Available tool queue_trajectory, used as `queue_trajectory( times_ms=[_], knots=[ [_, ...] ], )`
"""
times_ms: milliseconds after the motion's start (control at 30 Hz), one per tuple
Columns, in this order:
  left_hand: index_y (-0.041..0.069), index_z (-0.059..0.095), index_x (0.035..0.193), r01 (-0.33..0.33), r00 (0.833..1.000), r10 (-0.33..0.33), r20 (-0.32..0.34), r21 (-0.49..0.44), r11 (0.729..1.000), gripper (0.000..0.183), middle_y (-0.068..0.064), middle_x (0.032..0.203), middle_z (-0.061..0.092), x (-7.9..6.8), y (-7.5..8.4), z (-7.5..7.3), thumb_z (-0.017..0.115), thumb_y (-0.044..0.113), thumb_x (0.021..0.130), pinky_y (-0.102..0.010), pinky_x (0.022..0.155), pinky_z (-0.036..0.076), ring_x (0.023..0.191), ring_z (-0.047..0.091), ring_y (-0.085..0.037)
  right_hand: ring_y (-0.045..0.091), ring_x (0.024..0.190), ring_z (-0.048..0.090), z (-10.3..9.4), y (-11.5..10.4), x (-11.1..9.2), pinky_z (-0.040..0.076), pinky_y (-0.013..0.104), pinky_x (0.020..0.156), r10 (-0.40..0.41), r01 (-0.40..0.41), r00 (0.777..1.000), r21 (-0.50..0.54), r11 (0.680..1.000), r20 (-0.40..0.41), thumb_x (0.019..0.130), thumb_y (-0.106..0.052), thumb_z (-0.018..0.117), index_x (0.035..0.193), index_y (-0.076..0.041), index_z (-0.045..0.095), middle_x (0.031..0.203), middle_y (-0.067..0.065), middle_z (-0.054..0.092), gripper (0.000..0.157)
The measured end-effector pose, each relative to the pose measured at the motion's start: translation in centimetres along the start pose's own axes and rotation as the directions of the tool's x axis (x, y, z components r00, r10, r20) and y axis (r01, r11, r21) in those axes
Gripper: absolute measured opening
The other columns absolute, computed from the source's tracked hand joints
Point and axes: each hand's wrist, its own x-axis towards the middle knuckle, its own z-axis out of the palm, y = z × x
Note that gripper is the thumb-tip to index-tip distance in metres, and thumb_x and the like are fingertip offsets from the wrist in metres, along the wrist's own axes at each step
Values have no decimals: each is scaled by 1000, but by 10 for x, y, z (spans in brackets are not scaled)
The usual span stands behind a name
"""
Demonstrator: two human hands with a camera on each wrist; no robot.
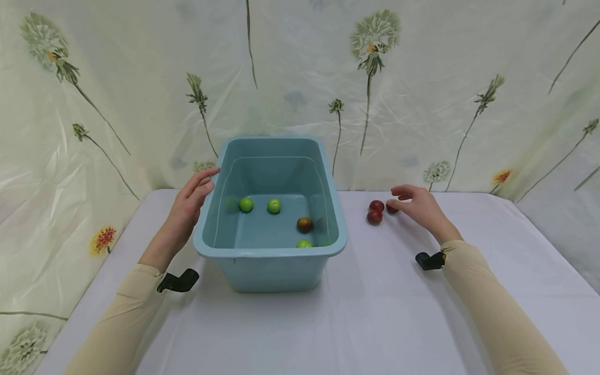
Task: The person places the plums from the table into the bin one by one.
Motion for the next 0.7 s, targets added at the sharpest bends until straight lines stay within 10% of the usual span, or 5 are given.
queue_trajectory(
  times_ms=[700],
  knots=[
    [26, 44, 147, 5, 1000, -5, -2, -1, 1000, 47, -8, 142, 43, -1, 2, 1, 46, 42, 103, -35, 96, 42, 127, 45, -25, 36, 116, 58, 5, 22, 2, 45, 40, 91, 32, -34, 995, 30, 999, 94, 92, -21, 71, 132, 4, 57, 122, 23, 64, 49]
  ],
)
